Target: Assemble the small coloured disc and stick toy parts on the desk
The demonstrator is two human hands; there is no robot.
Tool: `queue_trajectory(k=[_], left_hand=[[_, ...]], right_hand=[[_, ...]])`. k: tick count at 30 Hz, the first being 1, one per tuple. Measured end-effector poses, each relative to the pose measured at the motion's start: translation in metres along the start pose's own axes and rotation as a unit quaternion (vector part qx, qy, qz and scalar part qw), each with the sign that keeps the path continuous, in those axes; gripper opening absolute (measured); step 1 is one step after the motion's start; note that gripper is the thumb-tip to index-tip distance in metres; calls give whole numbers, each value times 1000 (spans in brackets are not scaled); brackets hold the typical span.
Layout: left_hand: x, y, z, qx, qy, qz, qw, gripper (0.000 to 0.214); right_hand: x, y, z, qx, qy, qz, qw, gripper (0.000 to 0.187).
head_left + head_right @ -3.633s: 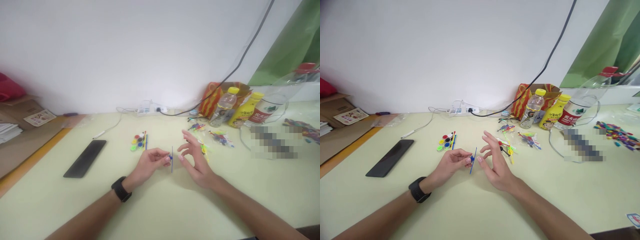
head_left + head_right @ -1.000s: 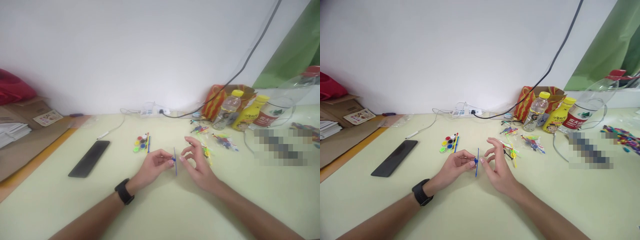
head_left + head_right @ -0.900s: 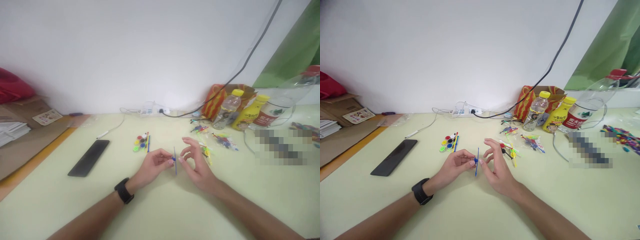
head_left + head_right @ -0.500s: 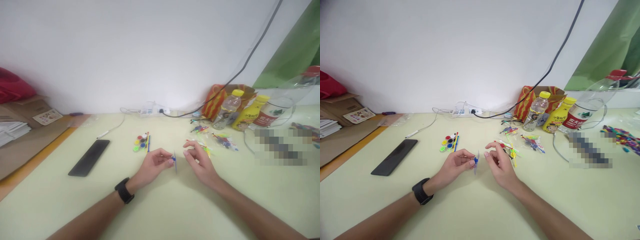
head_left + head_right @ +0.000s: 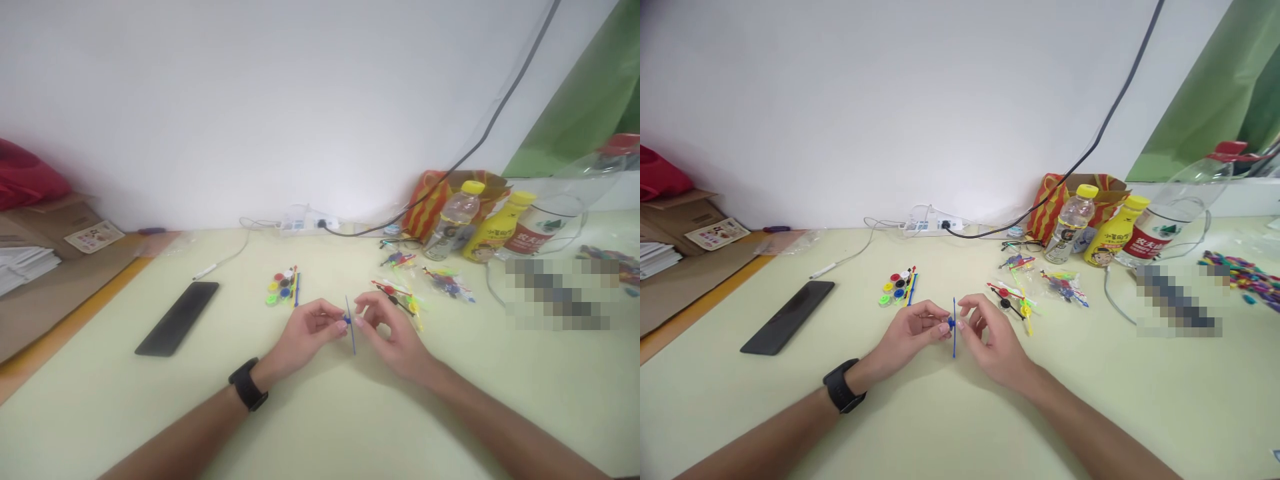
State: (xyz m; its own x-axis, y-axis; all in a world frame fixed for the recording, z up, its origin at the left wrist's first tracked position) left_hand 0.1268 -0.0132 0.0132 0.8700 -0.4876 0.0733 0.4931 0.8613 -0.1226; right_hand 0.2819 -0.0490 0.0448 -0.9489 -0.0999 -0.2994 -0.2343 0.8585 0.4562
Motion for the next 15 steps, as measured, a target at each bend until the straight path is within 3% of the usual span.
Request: queue_trajectory(k=[8, 10, 13, 15], left_hand=[[0, 0, 2, 3, 4, -5, 1000, 29], [0, 0, 3, 4, 3, -7, 1000, 29], [1, -1, 4, 6, 5, -7, 1000, 28], [1, -1, 5, 8, 7, -4, 1000, 27]], right_hand=[[-7, -6, -18, -116, -52, 39, 991, 42], [-7, -5, -10, -67, -33, 24, 997, 38], [-7, -4, 9, 60, 23, -7, 998, 27], [-8, -3, 13, 87, 44, -6, 995, 29]])
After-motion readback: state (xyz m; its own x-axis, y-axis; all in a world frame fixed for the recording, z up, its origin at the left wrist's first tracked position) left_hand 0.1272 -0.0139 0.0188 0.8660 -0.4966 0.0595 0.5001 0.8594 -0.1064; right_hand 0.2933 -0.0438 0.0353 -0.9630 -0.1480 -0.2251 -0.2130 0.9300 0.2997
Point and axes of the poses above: each hand's wrist, its own y-axis towards the middle knuckle, its own x-axis out of the palm, z = x × y, the point moved 8 cm from there along y, towards the middle knuckle, and after that the axes turned 7 degrees about -x, right-handed, at the moved point
